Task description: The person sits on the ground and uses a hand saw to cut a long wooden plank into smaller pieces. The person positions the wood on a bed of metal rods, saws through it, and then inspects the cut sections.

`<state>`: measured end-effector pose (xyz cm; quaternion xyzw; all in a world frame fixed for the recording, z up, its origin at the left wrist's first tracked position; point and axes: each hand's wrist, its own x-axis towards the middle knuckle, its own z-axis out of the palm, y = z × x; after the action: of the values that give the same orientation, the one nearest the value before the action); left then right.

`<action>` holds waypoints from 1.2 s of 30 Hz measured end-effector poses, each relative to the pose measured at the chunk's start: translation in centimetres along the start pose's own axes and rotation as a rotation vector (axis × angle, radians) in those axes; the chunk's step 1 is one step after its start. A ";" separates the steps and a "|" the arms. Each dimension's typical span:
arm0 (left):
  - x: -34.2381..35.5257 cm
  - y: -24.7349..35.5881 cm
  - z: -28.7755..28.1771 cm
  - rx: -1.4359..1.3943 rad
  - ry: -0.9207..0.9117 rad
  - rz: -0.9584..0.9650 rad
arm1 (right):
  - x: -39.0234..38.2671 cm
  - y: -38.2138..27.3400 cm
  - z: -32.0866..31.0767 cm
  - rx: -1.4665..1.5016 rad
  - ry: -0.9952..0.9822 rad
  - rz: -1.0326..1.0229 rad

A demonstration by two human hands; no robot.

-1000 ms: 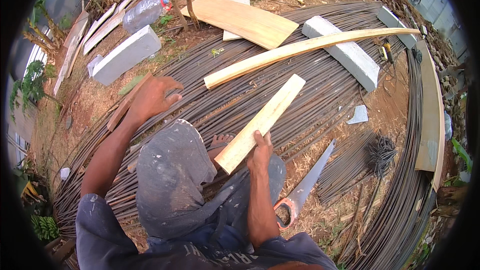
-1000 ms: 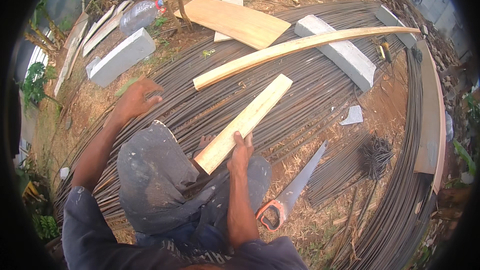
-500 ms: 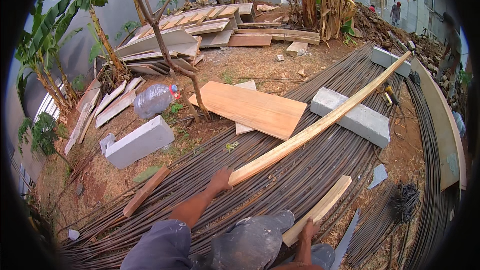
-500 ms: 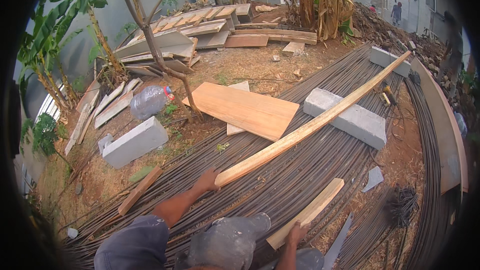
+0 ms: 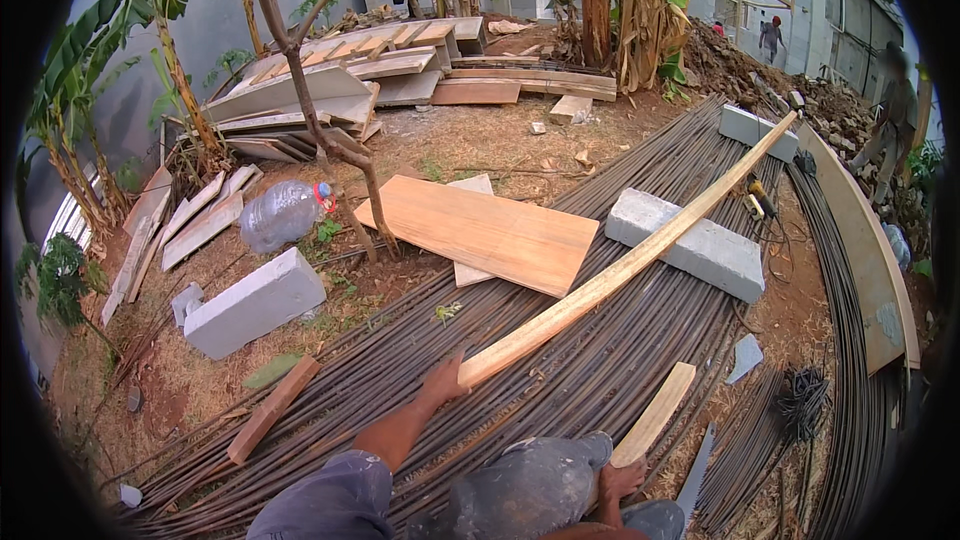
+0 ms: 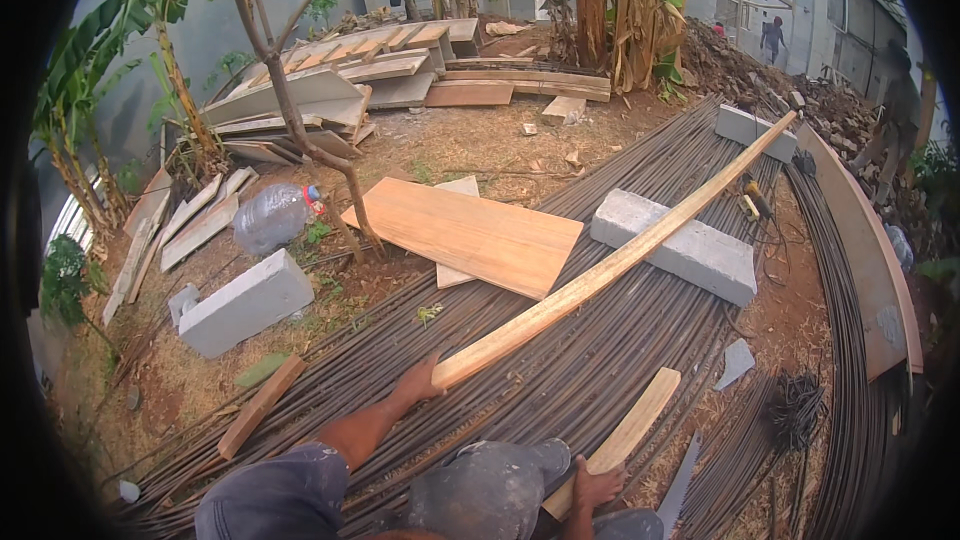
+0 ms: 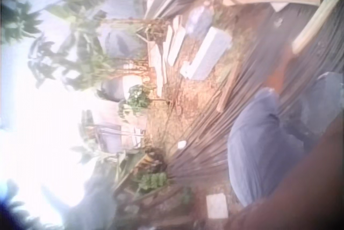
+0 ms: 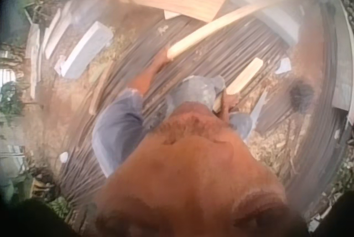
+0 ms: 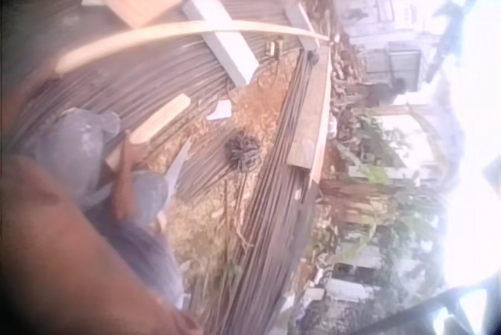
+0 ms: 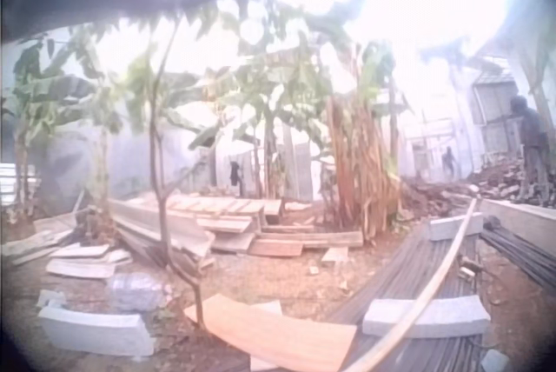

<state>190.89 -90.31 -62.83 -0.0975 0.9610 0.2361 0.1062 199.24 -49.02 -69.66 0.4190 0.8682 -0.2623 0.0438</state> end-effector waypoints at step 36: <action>0.0 -0.5 1.5 0.072 -0.048 -0.168 | -0.3 -0.2 -0.6 -0.022 0.051 0.006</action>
<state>191.26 -90.00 -64.33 -0.1683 0.9545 0.1938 0.1521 199.38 -49.03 -69.02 0.4274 0.8707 -0.2418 0.0273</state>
